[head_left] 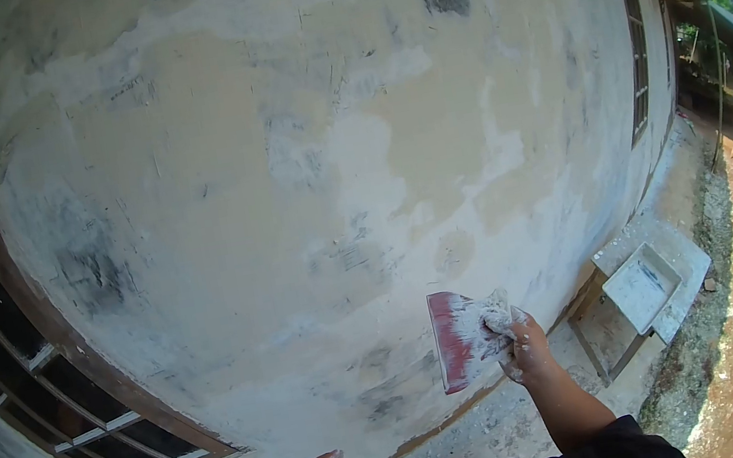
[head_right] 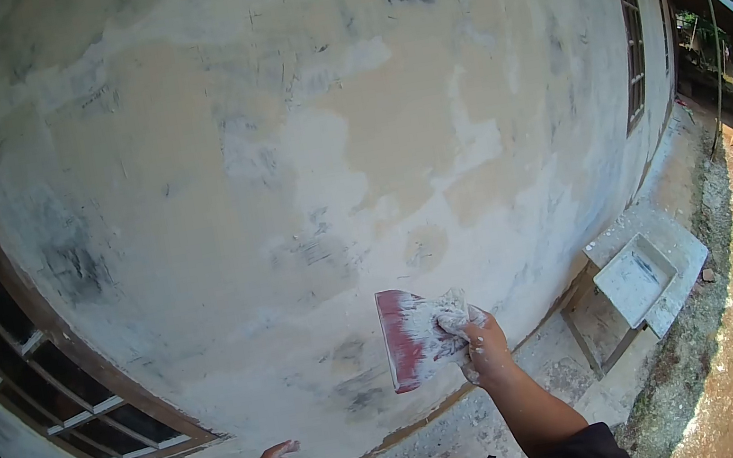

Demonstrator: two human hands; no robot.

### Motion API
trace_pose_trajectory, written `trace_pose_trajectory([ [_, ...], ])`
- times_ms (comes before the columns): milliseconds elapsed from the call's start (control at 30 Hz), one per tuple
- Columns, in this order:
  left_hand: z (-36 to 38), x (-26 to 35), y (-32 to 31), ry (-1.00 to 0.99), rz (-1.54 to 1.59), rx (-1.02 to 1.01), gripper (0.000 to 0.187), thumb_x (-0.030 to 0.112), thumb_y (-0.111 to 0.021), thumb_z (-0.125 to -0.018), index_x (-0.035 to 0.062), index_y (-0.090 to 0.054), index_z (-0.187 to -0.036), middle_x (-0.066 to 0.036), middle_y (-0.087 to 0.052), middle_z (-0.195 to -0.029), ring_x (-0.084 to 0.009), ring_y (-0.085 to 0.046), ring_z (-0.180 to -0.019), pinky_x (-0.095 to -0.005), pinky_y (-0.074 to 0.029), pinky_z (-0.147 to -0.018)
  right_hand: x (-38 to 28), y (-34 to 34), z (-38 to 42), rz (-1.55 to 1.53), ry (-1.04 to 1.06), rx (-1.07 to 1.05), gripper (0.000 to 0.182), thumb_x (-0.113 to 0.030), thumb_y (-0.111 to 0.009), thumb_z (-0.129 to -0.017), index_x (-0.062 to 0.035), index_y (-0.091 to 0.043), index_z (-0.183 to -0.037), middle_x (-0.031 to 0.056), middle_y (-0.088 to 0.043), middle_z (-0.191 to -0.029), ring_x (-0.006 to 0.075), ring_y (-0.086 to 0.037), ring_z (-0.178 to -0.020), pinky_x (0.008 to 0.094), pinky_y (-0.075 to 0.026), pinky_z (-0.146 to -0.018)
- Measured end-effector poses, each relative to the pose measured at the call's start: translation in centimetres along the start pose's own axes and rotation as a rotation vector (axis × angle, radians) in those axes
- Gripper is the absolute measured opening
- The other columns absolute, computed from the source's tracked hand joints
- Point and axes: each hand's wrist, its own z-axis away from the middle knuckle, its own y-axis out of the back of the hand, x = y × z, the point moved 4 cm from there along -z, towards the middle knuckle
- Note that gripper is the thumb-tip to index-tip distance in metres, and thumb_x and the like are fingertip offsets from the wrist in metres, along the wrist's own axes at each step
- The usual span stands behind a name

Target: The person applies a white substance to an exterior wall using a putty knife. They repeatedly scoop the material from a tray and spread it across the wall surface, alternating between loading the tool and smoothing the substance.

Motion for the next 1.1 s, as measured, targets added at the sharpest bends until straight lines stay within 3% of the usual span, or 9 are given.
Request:
trace_pose_trajectory([
  [100, 3.5, -2.7, 0.5, 0.251, -0.063, 0.07, 0.03, 0.006, -0.045, -0.088, -0.0022, -0.058, -0.114, -0.013, -0.066, -0.101, -0.0288, -0.06, -0.094, -0.0379, -0.046, -0.085, 0.1, 0.3, -0.1, -0.049, -0.047, -0.009, 0.03, -0.003, -0.057, -0.079, 0.0052, -0.056, -0.108, 0.0116, -0.064, -0.098, 0.0213, -0.064, -0.087, 0.0327, -0.052, -0.079],
  [233, 4.6, -4.2, 0.9, 0.384, -0.068, 0.07, 0.033, 0.011, -0.046, -0.088, -0.0035, -0.056, -0.117, -0.017, -0.062, -0.11, -0.0319, -0.057, -0.105, -0.0409, -0.042, -0.093, 3.4, 3.4, -1.3, -0.165, -0.221, 0.02, 0.031, -0.005, -0.058, -0.079, 0.0031, -0.057, -0.109, 0.0107, -0.064, -0.099, 0.0213, -0.064, -0.088, 0.0333, -0.052, -0.079],
  [300, 3.3, -4.0, 0.9, 0.194, 0.01, 0.186, 0.035, 0.025, -0.052, -0.089, -0.0029, -0.058, -0.109, -0.013, -0.065, -0.101, -0.022, -0.06, -0.096, -0.0324, -0.044, -0.082, 4.6, 3.6, -0.9, -0.275, -0.331, 0.014, 0.029, -0.007, -0.058, -0.08, 0.0033, -0.058, -0.107, 0.0101, -0.065, -0.097, 0.0215, -0.064, -0.086, 0.034, -0.053, -0.078],
  [400, 0.6, -2.1, 0.5, 0.152, 0.04, 0.122, 0.036, 0.027, -0.053, -0.09, -0.0024, -0.058, -0.11, -0.013, -0.064, -0.103, -0.0219, -0.06, -0.096, -0.0323, -0.044, -0.082, 5.7, 1.9, 1.2, -0.425, -0.576, -0.16, 0.026, -0.012, -0.059, -0.082, 0.0031, -0.06, -0.103, 0.0109, -0.066, -0.094, 0.0223, -0.065, -0.083, 0.0354, -0.054, -0.074],
  [500, -1.6, -3.6, 0.7, 0.073, 0.104, -0.005, 0.03, 0.017, -0.051, -0.087, -0.0004, -0.059, -0.11, -0.015, -0.064, -0.104, -0.0253, -0.061, -0.097, -0.0339, -0.044, -0.081, 7.8, 3.7, 1.8, -0.348, -0.522, 0.014, 0.025, -0.012, -0.059, -0.083, 0.0022, -0.061, -0.103, 0.0117, -0.066, -0.094, 0.0226, -0.066, -0.083, 0.0358, -0.054, -0.073],
  [767, -6.0, -4.3, 8.3, -0.291, 0.2, -0.161, 0.031, 0.015, -0.051, -0.086, -0.0041, -0.058, -0.108, -0.018, -0.063, -0.103, -0.0279, -0.061, -0.096, -0.035, -0.046, -0.086, 9.6, -6.8, 3.6, -0.249, -0.162, 0.066, 0.024, -0.009, -0.06, -0.08, 0.0, -0.06, -0.103, 0.0076, -0.066, -0.087, 0.0188, -0.066, -0.074, 0.03, -0.055, -0.059],
  [967, -8.1, -3.4, 15.2, -0.517, 0.289, -0.208, 0.032, 0.007, -0.05, -0.078, -0.005, -0.058, -0.106, -0.022, -0.061, -0.105, -0.0329, -0.061, -0.097, -0.0375, -0.047, -0.087, 15.2, -14.1, 3.9, -0.198, -0.253, 0.0, 0.026, -0.008, -0.062, -0.08, -0.0011, -0.059, -0.105, 0.0053, -0.065, -0.084, 0.0165, -0.065, -0.069, 0.0294, -0.055, -0.057],
  [1033, -9.2, -3.3, 16.4, -0.541, 0.328, -0.221, 0.033, 0.006, -0.049, -0.076, -0.0047, -0.057, -0.106, -0.024, -0.061, -0.105, -0.0346, -0.06, -0.098, -0.0384, -0.047, -0.086, 16.4, -15.2, 4.1, -0.201, -0.103, 0.147, 0.026, -0.012, -0.054, -0.083, 0.0029, -0.056, -0.104, 0.0141, -0.065, -0.087, 0.0222, -0.064, -0.055, 0.0277, -0.043, -0.027],
  [1100, -9.5, -2.9, 17.7, -0.676, 0.341, -0.189, 0.035, 0.007, -0.05, -0.075, -0.0044, -0.057, -0.107, -0.024, -0.061, -0.106, -0.035, -0.06, -0.098, -0.0393, -0.047, -0.086, 16.2, -18.3, 6.0, -0.23, -0.153, -0.035, 0.028, -0.009, -0.053, -0.083, 0.0041, -0.055, -0.107, 0.0147, -0.065, -0.091, 0.0231, -0.066, -0.063, 0.029, -0.051, -0.037],
])
